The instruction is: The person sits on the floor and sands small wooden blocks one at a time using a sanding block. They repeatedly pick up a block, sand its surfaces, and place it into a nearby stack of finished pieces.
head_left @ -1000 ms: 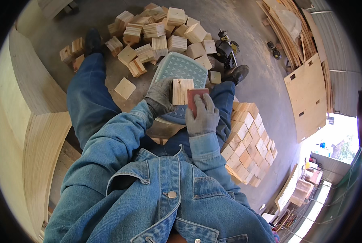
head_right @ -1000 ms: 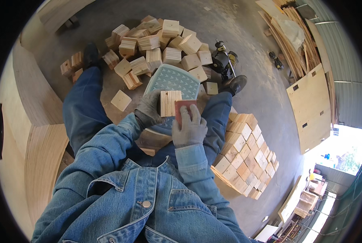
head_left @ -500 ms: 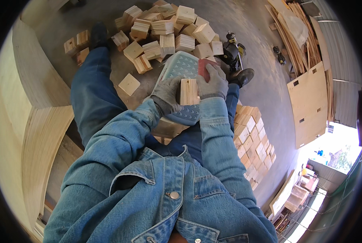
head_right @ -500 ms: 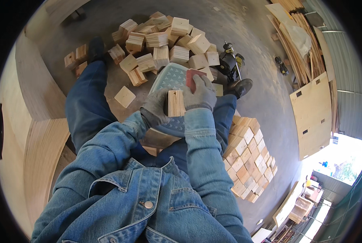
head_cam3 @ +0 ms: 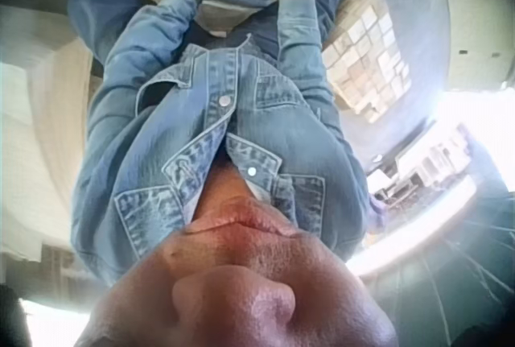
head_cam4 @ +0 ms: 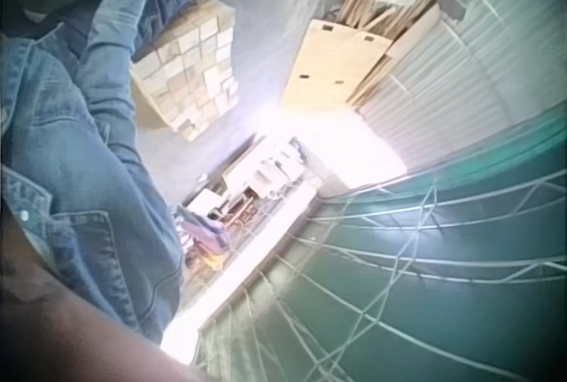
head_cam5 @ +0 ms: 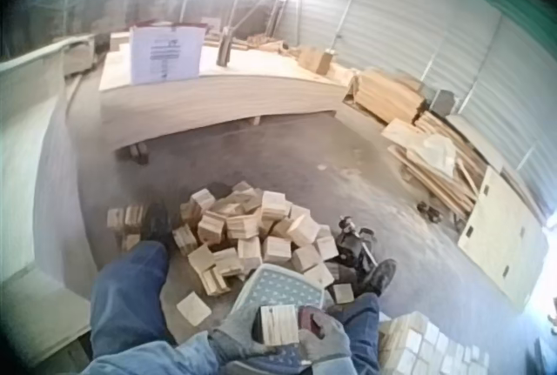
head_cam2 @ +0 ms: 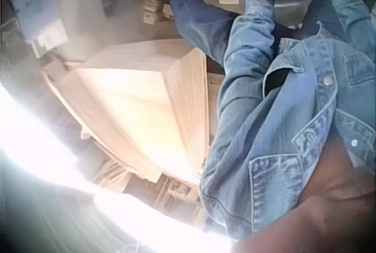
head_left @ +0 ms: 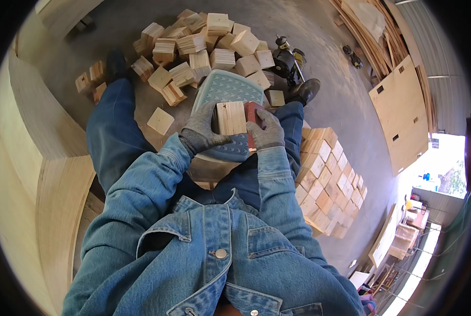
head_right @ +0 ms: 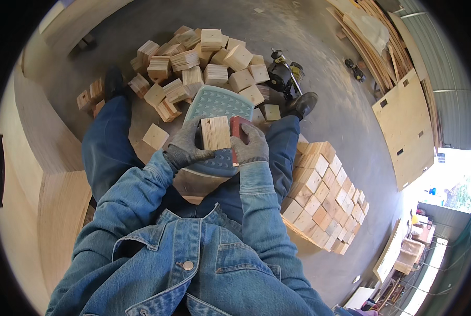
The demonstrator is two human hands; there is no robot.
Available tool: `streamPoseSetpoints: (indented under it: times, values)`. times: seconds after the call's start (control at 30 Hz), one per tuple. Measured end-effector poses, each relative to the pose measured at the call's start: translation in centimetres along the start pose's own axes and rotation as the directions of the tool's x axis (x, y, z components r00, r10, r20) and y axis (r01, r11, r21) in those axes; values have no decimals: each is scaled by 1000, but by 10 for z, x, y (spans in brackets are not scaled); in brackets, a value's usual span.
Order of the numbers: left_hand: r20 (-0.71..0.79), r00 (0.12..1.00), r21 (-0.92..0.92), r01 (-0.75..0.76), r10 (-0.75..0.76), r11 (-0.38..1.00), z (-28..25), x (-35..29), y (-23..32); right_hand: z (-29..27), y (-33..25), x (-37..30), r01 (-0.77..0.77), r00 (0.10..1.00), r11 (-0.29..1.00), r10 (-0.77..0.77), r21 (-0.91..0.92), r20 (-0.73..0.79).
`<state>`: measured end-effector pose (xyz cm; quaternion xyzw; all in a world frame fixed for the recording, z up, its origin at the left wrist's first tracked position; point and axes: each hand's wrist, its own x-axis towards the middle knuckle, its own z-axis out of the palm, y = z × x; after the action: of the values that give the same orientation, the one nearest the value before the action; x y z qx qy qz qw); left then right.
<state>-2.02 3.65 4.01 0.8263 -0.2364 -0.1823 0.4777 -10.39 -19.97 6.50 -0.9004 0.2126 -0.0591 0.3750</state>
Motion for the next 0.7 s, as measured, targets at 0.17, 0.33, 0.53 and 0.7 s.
streamPoseSetpoints:
  times: [0.17,0.33,0.53,0.7]
  values:
    - [-75,992,98,-97,104,991,-3,1,1,-2,-14,1,66,998,996,-65,-66,11]
    - [-252,861,302,-364,442,881,1,7,-9,4,-18,7,67,996,992,-72,-105,-44]
    - [-140,914,152,-360,381,920,-2,-7,-5,3,9,-2,-46,993,993,34,-105,-111]
    - [-176,956,177,-202,233,963,7,-9,-14,-9,8,-11,-40,993,999,40,9,-112]
